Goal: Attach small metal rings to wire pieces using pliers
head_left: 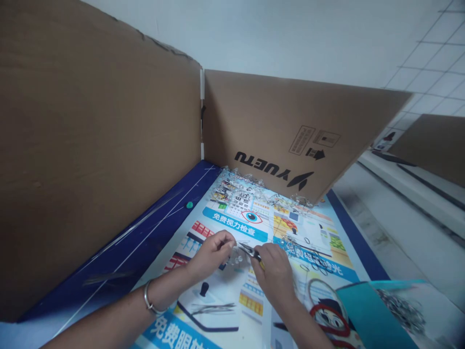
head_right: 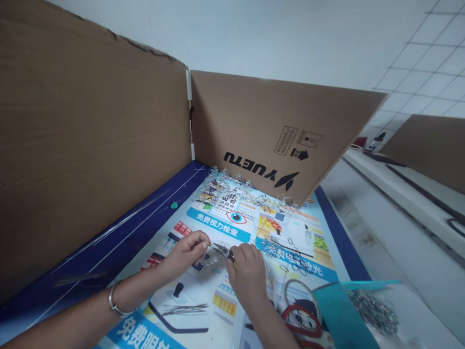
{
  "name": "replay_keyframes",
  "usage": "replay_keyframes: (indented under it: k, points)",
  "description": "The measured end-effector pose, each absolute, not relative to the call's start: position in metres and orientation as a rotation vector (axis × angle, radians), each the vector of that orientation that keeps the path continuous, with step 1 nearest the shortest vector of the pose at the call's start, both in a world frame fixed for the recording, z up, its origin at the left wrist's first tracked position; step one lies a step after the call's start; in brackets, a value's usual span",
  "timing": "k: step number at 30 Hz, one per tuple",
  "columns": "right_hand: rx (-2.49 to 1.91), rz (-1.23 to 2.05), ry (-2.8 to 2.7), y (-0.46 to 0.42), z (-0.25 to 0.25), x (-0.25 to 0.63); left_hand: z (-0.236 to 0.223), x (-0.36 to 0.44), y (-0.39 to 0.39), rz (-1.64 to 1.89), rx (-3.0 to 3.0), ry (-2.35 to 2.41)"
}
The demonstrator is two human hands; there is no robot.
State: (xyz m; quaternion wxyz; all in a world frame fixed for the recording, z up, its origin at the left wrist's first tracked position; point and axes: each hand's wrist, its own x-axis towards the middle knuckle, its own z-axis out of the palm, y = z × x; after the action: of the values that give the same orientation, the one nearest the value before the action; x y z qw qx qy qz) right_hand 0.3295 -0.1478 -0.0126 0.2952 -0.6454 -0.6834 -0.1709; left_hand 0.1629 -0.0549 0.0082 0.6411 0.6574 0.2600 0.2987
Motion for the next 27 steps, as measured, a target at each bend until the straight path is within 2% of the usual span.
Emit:
replay_keyframes:
  k: [27]
  points:
    - [-1.646,-0.452,-1.873,-0.1481,-0.0139,0.3276,0.0069,0.1619,-0.0589,0.556,1.54,0.555]
